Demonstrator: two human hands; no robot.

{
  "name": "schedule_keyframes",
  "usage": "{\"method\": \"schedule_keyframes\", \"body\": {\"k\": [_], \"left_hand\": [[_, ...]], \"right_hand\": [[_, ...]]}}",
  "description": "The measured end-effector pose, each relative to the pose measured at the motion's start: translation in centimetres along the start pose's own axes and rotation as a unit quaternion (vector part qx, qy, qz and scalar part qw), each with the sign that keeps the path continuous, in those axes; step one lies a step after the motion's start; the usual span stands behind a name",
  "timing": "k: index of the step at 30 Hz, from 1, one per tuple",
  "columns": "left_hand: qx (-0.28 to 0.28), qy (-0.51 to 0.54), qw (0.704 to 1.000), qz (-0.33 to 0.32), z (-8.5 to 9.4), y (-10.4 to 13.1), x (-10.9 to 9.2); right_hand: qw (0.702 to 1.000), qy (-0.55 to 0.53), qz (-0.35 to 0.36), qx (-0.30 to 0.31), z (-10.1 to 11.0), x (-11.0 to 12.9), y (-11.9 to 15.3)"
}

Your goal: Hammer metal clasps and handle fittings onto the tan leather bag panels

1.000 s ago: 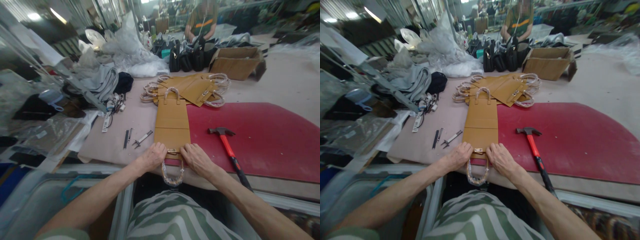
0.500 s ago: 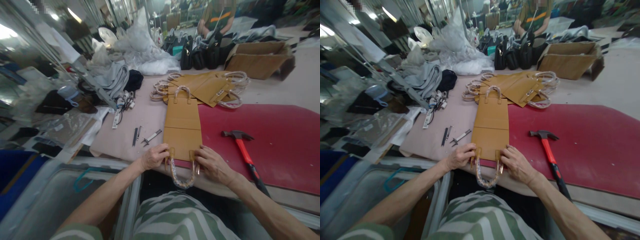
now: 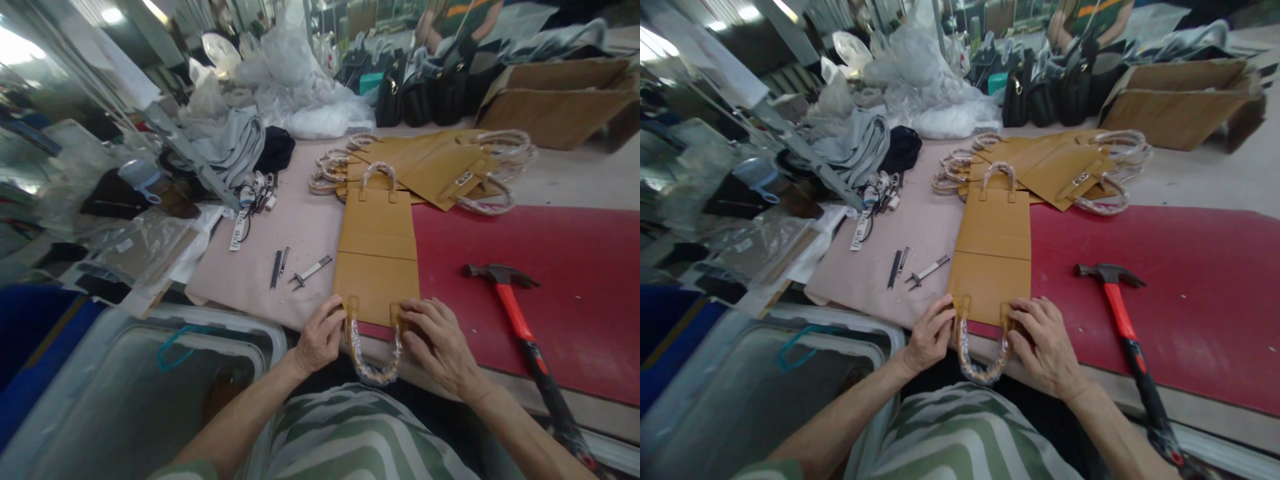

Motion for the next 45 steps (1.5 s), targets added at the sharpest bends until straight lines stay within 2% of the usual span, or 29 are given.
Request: {"method": "schedule_keyframes", "body": {"k": [4,8,10,12,15,16,18,21,23,26,29,31,34,39,42,45], "left_hand": [[-0.046,-0.034,0.998,0.034,1.1,0.8,0.4],[-0.014,-0.048,0.998,0.027,1.4,1.2,0.1],[-0.002,-0.064,0.997,0.042,1.7,1.0,0.7],[-0.015,-0.105,0.991,0.085,2.5,0.4,2.2],[-0.019,-0.174,0.967,0.183,4.2,-1.2,6.2],[0.002,-0.192,0.956,0.221,4.7,-1.9,7.6],[0.078,-0.214,0.928,0.295,5.2,-3.2,10.4],[0.187,-0.223,0.888,0.355,5.5,-5.1,12.9],[0.223,-0.237,0.872,0.365,5.8,-6.3,13.8],[0.245,-0.279,0.837,0.402,6.8,-7.0,15.5],[0.257,-0.295,0.803,0.449,8.2,-6.5,17.5],[0.266,-0.29,0.792,0.467,9.1,-5.9,18.5],[0.298,-0.26,0.783,0.48,9.9,-4.8,19.1],[0.353,-0.224,0.776,0.472,10.1,-3.7,19.4],[0.348,-0.218,0.776,0.478,10.1,-3.5,20.0],[0.317,-0.153,0.764,0.541,9.9,-2.8,20.4]], "right_hand": [[1.0,0.0,-0.014,-0.006,-0.2,-0.1,0.0],[1.0,-0.003,-0.023,-0.006,-0.4,-0.5,0.2],[1.0,-0.003,-0.029,-0.002,-0.4,-0.6,0.2],[0.999,0.0,-0.033,-0.001,-0.4,-0.7,0.2],[0.999,0.007,-0.033,-0.007,-0.4,-0.8,0.0],[0.999,0.01,-0.032,-0.011,-0.3,-0.8,0.0],[0.999,0.017,-0.027,-0.022,-0.3,-0.9,-0.2],[0.999,0.023,-0.021,-0.035,-0.3,-1.0,-0.3],[0.999,0.023,-0.022,-0.041,-0.4,-1.2,-0.4],[0.998,0.023,-0.019,-0.051,-0.4,-1.2,-0.4],[0.998,0.022,-0.01,-0.06,-0.3,-1.1,-0.5],[0.998,0.019,-0.011,-0.062,-0.3,-1.1,-0.7],[0.998,0.014,-0.021,-0.055,-0.4,-0.9,-0.7],[0.998,0.005,-0.043,-0.039,-0.3,-0.4,-0.6],[0.998,-0.008,-0.055,-0.041,-0.2,-0.2,-0.6],[0.997,-0.013,-0.061,-0.042,-0.1,-0.1,-0.6]]}}
Point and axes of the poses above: each hand's wrist, its own y-axis away from the middle knuckle, its own z-axis out of the back of the hand, x = y × z, the point moved 6 cm from there along -y, towards the middle knuckle, and after that the axes turned 8 degrees about -z, right-handed, at the moved point
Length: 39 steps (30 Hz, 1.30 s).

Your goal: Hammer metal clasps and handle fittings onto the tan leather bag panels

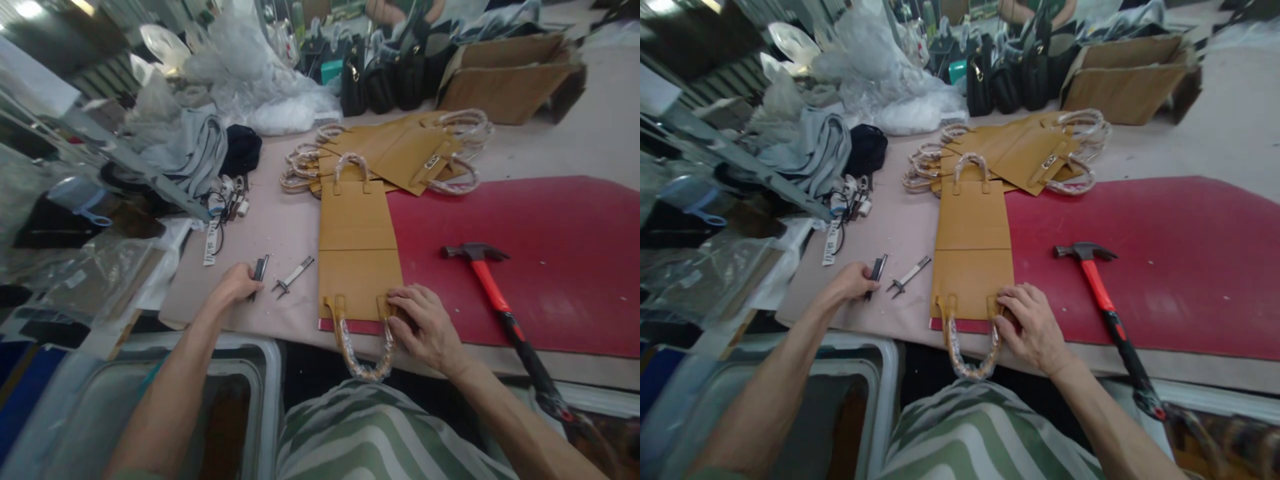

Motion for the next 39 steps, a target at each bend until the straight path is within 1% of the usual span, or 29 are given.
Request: {"method": "schedule_keyframes", "body": {"k": [3,8,12,14,15,17,19,21,23,25,27,29,32,34,36,39], "left_hand": [[0.026,0.071,0.997,0.024,-0.5,0.2,0.1],[0.049,0.165,0.985,0.031,-0.9,1.0,-0.3],[0.07,0.237,0.969,0.023,-1.0,2.0,-0.1],[0.062,0.311,0.948,0.01,-1.0,2.7,0.1],[0.05,0.358,0.933,0.001,-1.0,3.1,0.0],[0.008,0.447,0.894,-0.018,-1.1,4.0,-0.3],[-0.046,0.502,0.863,-0.036,-1.4,5.1,-1.2],[-0.084,0.542,0.834,-0.058,-2.3,6.4,-2.8],[-0.091,0.58,0.806,-0.08,-3.8,7.5,-4.8],[-0.082,0.613,0.78,-0.093,-5.4,8.4,-6.9],[-0.084,0.631,0.764,-0.102,-6.8,9.1,-8.5],[-0.106,0.632,0.758,-0.12,-7.7,9.6,-9.8],[-0.138,0.619,0.757,-0.157,-8.4,10.1,-11.6],[-0.133,0.606,0.763,-0.184,-8.9,10.3,-12.7],[-0.115,0.581,0.778,-0.209,-9.4,10.5,-13.7],[-0.096,0.517,0.816,-0.242,-9.8,11.0,-14.4]], "right_hand": [[1.0,-0.003,0.004,0.001,0.0,0.1,0.1],[1.0,-0.011,0.009,-0.005,0.0,0.1,0.1],[1.0,-0.013,0.002,-0.009,0.1,0.1,0.1],[1.0,-0.013,0.002,-0.01,0.1,0.1,0.1],[1.0,-0.013,0.002,-0.009,0.1,0.1,0.2],[1.0,-0.01,-0.001,-0.004,0.0,0.0,0.2],[1.0,-0.008,-0.001,-0.002,-0.1,0.0,0.3],[1.0,-0.008,0.001,-0.003,-0.1,0.0,0.3],[1.0,-0.01,0.003,-0.001,-0.1,-0.1,0.2],[1.0,-0.012,0.002,0.004,-0.2,-0.1,0.2],[1.0,-0.01,-0.001,0.006,-0.2,-0.1,0.3],[1.0,-0.005,-0.002,0.007,-0.3,-0.2,0.3],[1.0,0.002,0.001,0.009,-0.3,-0.1,0.3],[1.0,0.002,0.0,0.009,-0.3,-0.1,0.2],[1.0,0.002,-0.002,0.009,-0.3,-0.1,0.2],[1.0,0.008,0.005,0.005,-0.3,0.0,0.1]]}}
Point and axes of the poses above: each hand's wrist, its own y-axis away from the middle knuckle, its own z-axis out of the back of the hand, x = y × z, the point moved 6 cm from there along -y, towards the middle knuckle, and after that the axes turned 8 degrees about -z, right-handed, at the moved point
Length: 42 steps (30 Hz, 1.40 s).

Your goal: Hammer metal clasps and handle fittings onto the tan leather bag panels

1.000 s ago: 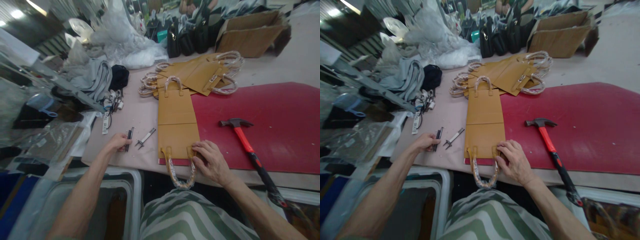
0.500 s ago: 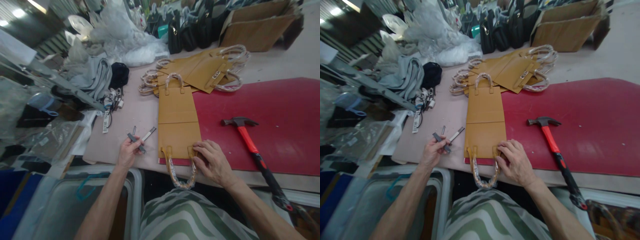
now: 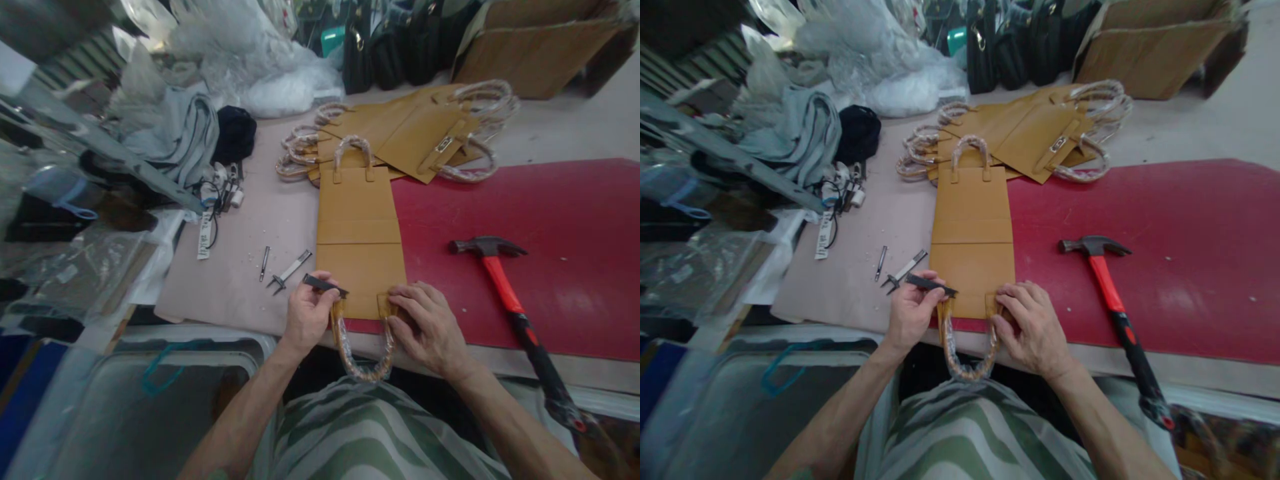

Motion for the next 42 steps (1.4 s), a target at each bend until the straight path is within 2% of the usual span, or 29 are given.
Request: {"method": "schedule_keyframes", "body": {"k": [4,8,10,18,32,42], "left_hand": [[0.064,-0.082,0.992,-0.076,-0.3,0.0,-1.0],[0.132,-0.128,0.963,-0.196,-0.4,-0.6,-2.3],[0.155,-0.132,0.954,-0.222,-0.3,-1.1,-2.6],[0.176,-0.101,0.963,-0.18,-0.3,-0.8,-1.8],[0.165,-0.13,0.95,-0.233,-1.7,-0.4,-1.9],[0.158,-0.145,0.952,-0.22,-1.7,-0.5,-1.6]], "right_hand": [[1.0,0.012,0.008,0.004,0.0,0.1,-0.1],[1.0,0.016,0.009,0.007,0.0,0.2,-0.2],[1.0,0.016,0.009,0.007,0.0,0.2,-0.3],[1.0,0.014,0.013,-0.004,0.3,0.4,-0.2],[1.0,0.013,0.004,-0.003,0.1,0.3,-0.1],[1.0,0.006,-0.006,-0.002,0.1,0.2,0.0]]}}
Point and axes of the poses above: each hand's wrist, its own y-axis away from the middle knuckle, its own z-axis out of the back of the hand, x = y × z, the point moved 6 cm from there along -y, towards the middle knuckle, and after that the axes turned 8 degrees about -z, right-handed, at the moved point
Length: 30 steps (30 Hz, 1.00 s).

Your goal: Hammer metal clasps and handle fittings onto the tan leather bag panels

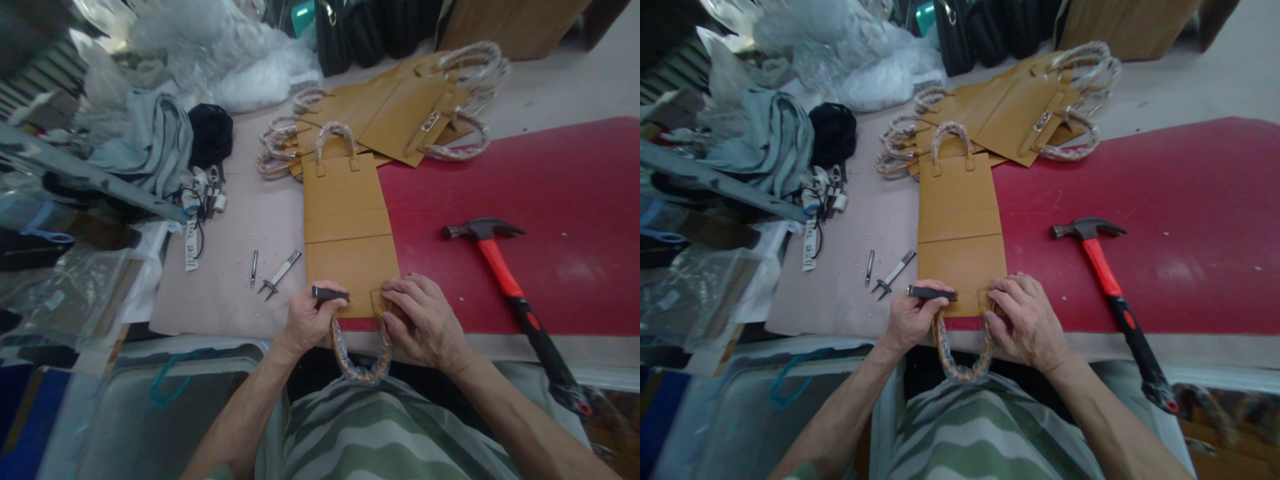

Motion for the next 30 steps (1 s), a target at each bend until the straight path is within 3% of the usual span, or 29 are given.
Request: {"method": "schedule_keyframes", "body": {"k": [15,24,30], "left_hand": [[0.006,-0.035,0.999,-0.012,-0.61,-0.18,-0.32],[0.045,-0.022,0.998,-0.046,-0.61,-0.64,-0.35],[0.055,-0.028,0.998,-0.019,-0.74,-0.73,-0.17]], "right_hand": [[1.0,-0.017,-0.023,0.006,-0.03,-0.16,-0.06],[1.0,-0.006,-0.017,0.002,0.0,-0.01,-0.11],[1.0,-0.013,-0.024,0.002,0.09,-0.08,-0.06]]}}
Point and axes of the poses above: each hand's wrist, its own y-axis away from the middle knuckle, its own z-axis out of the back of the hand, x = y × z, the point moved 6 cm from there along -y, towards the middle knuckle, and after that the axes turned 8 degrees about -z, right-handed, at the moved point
